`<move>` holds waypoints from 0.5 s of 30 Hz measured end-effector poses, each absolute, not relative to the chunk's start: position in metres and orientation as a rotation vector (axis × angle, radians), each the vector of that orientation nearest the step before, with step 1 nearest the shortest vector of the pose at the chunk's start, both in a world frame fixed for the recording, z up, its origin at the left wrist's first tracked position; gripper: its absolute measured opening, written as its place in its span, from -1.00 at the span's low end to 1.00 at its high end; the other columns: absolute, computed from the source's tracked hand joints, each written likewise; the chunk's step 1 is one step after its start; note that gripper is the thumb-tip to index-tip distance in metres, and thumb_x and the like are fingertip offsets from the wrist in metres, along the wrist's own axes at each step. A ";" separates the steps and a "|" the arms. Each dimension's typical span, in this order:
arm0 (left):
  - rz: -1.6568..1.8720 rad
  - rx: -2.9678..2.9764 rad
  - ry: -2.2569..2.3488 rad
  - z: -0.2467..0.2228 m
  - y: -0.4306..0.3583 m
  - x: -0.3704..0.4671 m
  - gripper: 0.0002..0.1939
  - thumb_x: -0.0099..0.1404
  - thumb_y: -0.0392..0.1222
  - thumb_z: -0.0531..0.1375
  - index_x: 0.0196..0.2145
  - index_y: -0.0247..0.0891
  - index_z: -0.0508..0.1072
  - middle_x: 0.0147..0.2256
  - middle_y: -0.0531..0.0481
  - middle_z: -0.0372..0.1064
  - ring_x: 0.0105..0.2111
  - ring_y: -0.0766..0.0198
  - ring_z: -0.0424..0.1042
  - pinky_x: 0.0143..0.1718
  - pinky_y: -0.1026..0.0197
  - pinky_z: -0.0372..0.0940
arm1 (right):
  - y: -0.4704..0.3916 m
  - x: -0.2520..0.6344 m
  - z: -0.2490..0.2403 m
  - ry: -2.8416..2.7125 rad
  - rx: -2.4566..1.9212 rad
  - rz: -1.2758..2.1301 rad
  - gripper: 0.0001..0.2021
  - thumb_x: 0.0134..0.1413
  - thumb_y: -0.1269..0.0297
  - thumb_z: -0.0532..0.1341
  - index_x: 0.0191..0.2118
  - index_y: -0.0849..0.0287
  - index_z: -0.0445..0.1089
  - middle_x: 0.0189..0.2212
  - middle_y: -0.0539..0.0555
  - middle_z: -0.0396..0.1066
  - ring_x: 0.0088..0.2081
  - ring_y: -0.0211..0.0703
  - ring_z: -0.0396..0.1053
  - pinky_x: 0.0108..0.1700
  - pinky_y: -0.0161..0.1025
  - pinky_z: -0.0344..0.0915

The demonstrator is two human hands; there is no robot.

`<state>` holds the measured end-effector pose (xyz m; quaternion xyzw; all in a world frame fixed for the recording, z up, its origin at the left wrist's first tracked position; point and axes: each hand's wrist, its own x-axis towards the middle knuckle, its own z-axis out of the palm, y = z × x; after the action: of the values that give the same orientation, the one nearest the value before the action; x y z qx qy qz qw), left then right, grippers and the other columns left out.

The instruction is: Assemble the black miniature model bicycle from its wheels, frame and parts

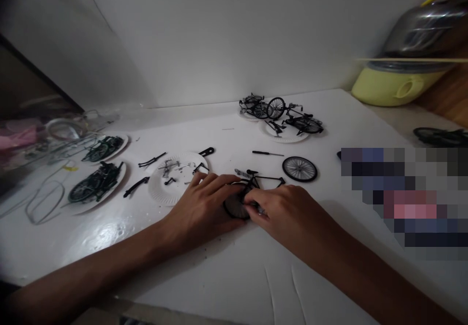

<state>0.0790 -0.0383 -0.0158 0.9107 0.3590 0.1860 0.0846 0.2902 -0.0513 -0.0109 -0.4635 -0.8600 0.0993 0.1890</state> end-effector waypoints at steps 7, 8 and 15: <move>0.602 2.739 1.075 -0.020 -0.038 0.081 -0.55 0.26 0.08 0.28 0.00 -0.22 0.38 0.04 -0.04 0.37 -0.07 0.10 0.38 -0.06 0.00 0.16 | -0.053 0.288 -0.014 -2.401 -1.317 0.229 -0.84 0.16 0.36 0.16 -0.30 0.10 0.50 -0.63 -0.07 0.43 -0.63 -0.28 0.34 -0.50 -0.30 0.19; 0.603 2.747 1.085 -0.021 -0.038 0.082 -0.54 0.25 0.10 0.29 -0.01 -0.22 0.38 0.04 -0.02 0.38 -0.09 0.10 0.38 -0.07 0.00 0.16 | -0.053 0.287 -0.015 -2.396 -1.300 0.225 -0.85 0.17 0.36 0.16 -0.30 0.11 0.50 -0.63 -0.08 0.43 -0.64 -0.29 0.33 -0.51 -0.30 0.18; 0.591 2.769 1.139 -0.023 -0.042 0.084 -0.55 0.28 0.13 0.26 -0.02 -0.21 0.37 0.02 0.04 0.40 -0.10 0.14 0.39 -0.11 0.02 0.16 | -0.056 0.286 -0.018 -2.468 -1.172 0.086 -0.74 0.26 0.42 0.05 -0.39 0.16 0.45 -0.62 -0.02 0.45 -0.64 -0.27 0.35 -0.52 -0.28 0.13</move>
<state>0.0841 -0.0418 -0.0226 0.9064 0.3729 0.1936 0.0449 0.2865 -0.0560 -0.0177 -0.4199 -0.8842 0.0309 0.2025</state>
